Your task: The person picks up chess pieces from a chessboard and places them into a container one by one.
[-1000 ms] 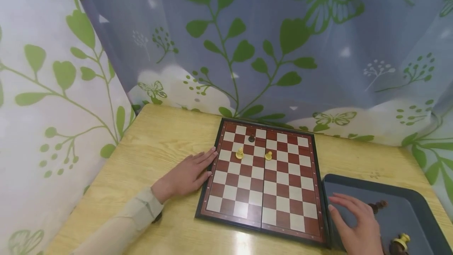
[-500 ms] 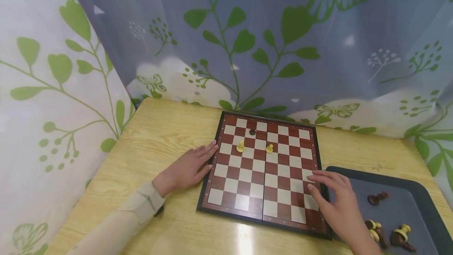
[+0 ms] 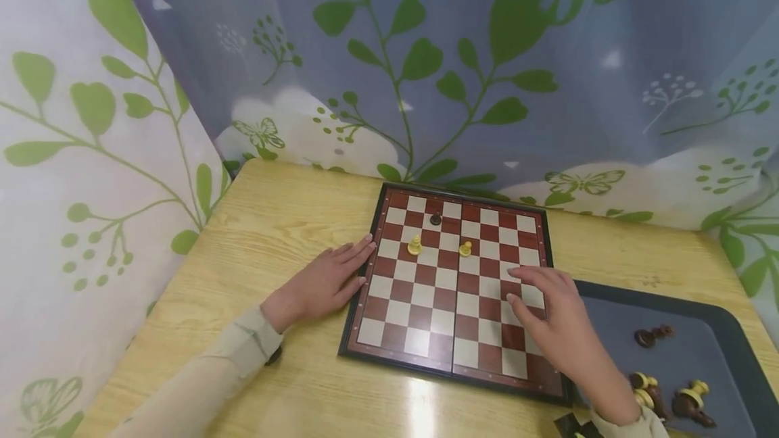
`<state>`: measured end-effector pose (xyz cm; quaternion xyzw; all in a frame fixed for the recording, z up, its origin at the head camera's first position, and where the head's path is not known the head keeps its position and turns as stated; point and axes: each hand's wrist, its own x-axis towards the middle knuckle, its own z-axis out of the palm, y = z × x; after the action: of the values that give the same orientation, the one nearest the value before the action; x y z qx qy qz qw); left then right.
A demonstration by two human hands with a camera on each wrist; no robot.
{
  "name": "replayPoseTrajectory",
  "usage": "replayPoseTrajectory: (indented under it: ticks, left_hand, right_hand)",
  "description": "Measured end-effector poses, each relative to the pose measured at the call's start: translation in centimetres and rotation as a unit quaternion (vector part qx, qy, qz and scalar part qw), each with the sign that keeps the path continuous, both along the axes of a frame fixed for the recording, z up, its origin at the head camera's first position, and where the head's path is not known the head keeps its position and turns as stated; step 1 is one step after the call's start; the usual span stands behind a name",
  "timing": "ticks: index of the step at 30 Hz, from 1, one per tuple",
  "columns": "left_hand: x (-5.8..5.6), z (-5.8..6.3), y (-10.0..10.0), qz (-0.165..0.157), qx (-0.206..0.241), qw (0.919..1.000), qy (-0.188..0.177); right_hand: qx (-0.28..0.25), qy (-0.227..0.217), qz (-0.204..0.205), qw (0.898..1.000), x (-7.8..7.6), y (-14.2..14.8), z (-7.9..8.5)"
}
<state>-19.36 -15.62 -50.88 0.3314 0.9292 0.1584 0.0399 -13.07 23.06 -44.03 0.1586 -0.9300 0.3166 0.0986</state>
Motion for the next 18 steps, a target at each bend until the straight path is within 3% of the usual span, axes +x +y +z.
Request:
replayPoseTrajectory:
  ticks: [5,18]
  left_hand:
    - [0.0,0.2,0.2,-0.001,0.006,1.0,0.001]
    - [0.0,0.1,0.0,0.002,0.005,1.0,-0.008]
  right_hand:
    - [0.008,-0.006,0.015,1.0,-1.5,-0.4,0.3]
    - [0.068,-0.11,0.052,0.99,-6.5,-2.9,-0.2]
